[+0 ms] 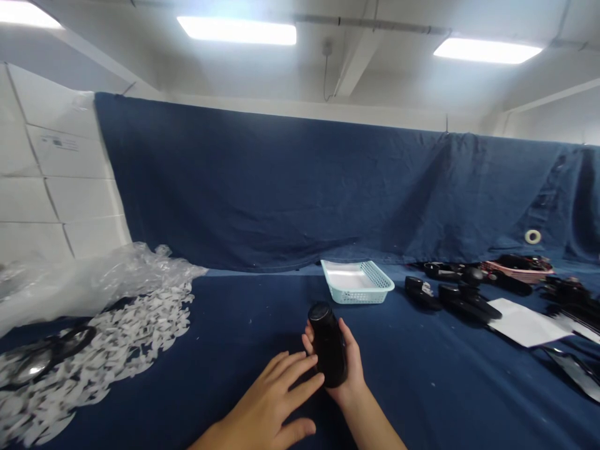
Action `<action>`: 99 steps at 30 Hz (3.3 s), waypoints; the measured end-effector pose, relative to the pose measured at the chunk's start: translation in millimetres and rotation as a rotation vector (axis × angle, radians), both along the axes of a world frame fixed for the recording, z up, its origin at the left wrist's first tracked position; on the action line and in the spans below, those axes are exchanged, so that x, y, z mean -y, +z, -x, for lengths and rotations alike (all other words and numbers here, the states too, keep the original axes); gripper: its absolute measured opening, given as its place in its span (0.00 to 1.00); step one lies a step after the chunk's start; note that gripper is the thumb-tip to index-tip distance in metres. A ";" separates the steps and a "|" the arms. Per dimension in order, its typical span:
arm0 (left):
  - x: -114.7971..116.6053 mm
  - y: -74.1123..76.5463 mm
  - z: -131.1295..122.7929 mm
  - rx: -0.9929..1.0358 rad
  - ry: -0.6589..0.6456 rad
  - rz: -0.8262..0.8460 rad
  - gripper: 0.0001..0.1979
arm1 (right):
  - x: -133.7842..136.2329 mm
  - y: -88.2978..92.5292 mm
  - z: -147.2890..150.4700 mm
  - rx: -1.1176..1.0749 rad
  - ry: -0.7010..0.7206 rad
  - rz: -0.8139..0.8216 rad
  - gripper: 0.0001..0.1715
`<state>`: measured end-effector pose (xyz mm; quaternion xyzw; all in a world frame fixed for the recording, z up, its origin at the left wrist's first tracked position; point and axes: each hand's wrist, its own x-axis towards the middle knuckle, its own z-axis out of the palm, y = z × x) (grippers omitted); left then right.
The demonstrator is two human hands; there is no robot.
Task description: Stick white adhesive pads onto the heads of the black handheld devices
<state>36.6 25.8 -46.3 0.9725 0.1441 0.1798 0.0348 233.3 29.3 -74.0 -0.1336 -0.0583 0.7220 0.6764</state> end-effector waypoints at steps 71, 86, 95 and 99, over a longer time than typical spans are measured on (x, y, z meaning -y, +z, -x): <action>-38.1 -32.5 9.6 0.487 0.310 0.171 0.29 | 9.6 10.6 38.6 0.328 0.052 0.288 0.20; -37.7 -25.4 0.6 0.545 0.400 0.707 0.26 | 13.5 18.7 49.4 0.520 0.127 0.293 0.26; -31.7 -18.3 -0.4 0.501 0.398 0.691 0.30 | 14.7 6.7 46.0 0.520 0.069 0.323 0.24; -34.1 -20.1 -0.8 0.496 0.412 0.710 0.31 | 13.0 6.6 42.7 0.476 0.063 0.309 0.22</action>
